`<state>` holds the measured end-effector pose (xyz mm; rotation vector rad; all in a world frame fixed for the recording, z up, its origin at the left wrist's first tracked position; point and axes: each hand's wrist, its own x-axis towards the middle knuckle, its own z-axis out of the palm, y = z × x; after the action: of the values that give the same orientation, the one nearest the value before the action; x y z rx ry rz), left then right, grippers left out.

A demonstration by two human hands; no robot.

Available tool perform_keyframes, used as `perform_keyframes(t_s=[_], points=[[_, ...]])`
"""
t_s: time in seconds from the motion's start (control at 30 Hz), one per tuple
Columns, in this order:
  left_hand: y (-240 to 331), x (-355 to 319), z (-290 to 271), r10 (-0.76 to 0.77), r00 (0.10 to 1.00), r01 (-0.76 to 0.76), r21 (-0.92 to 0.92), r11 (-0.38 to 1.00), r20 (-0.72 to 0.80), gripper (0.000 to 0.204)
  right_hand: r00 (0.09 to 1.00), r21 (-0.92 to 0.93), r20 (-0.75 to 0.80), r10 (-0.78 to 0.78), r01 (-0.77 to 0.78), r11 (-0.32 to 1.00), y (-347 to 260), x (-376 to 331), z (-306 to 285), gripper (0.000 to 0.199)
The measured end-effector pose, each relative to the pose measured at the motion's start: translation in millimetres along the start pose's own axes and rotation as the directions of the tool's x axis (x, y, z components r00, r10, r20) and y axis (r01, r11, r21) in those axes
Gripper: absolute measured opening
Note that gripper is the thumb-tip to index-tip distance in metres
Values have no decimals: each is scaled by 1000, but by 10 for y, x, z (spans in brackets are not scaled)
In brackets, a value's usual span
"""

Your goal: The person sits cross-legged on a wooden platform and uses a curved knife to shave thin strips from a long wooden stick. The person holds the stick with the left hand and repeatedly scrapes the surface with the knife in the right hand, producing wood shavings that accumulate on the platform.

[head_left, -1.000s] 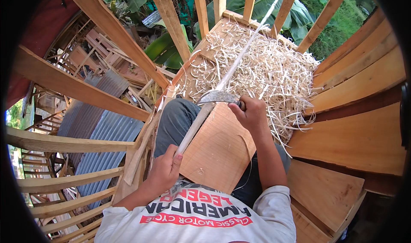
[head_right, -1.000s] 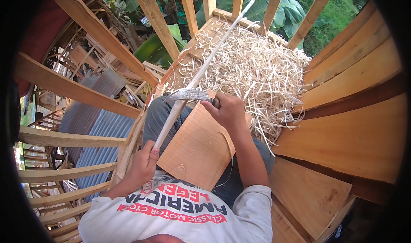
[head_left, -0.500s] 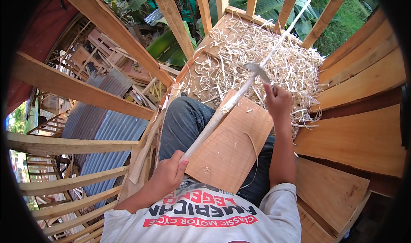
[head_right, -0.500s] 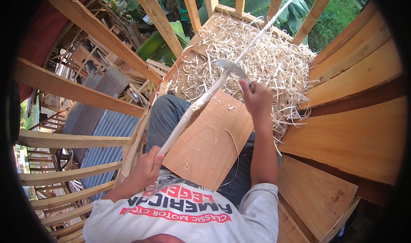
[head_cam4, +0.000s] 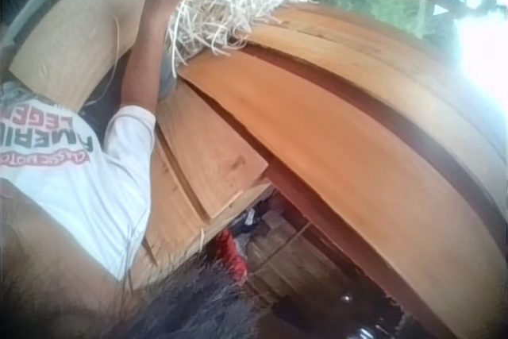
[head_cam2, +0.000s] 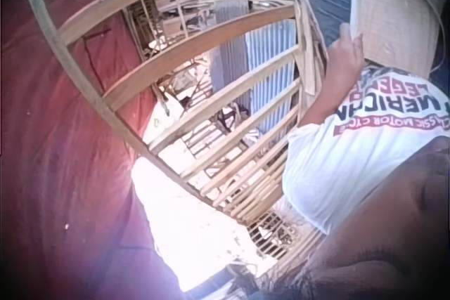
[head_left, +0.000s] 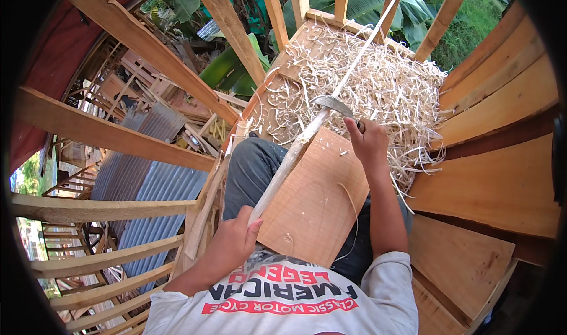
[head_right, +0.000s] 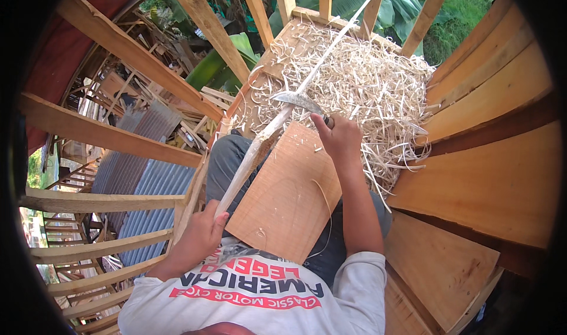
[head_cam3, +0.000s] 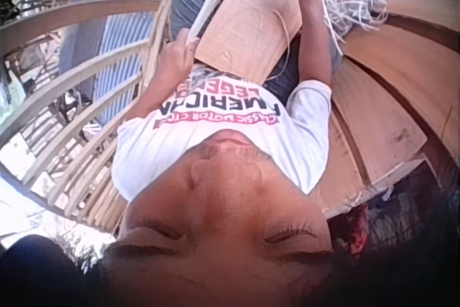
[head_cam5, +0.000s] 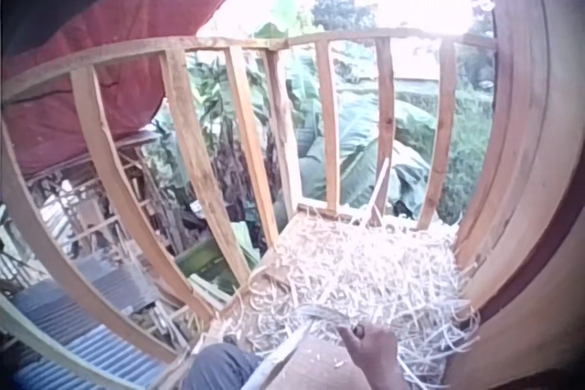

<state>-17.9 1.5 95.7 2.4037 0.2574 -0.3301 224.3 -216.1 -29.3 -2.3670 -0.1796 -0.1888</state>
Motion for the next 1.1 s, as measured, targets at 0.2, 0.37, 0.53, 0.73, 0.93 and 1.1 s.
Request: perform_keyframes(t_s=[0.2, 0.37, 0.53, 0.73, 0.93, 1.1], points=[[32, -108, -94, 16, 999, -19, -74, 997, -35, 18, 955, -65, -96, 282, -289, 955, 553, 302, -287, 75], [-137, 13, -34, 8, 1000, -16, -270, 963, -28, 22, 996, 378, -72, 50, -19, 926, 187, 111, -259, 47], [-116, 118, 20, -33, 999, 21, -456, 890, -19, 15, 956, 353, -94, -278, 294, 889, -63, -107, 100, 28], [-124, 331, 55, -18, 992, 99, -679, 727, 125, 17, 879, 233, -41, -475, 471, 851, -533, -417, 61, 31], [66, 418, 221, 94, 988, -140, -441, 886, -123, 17, 936, 126, 4, -352, 349, 929, -535, -441, 89, 28], [212, 345, 247, 35, 996, -60, -330, 942, -81, 18, 995, -75, 19, -96, 97, 992, -142, -205, 90, 23]])
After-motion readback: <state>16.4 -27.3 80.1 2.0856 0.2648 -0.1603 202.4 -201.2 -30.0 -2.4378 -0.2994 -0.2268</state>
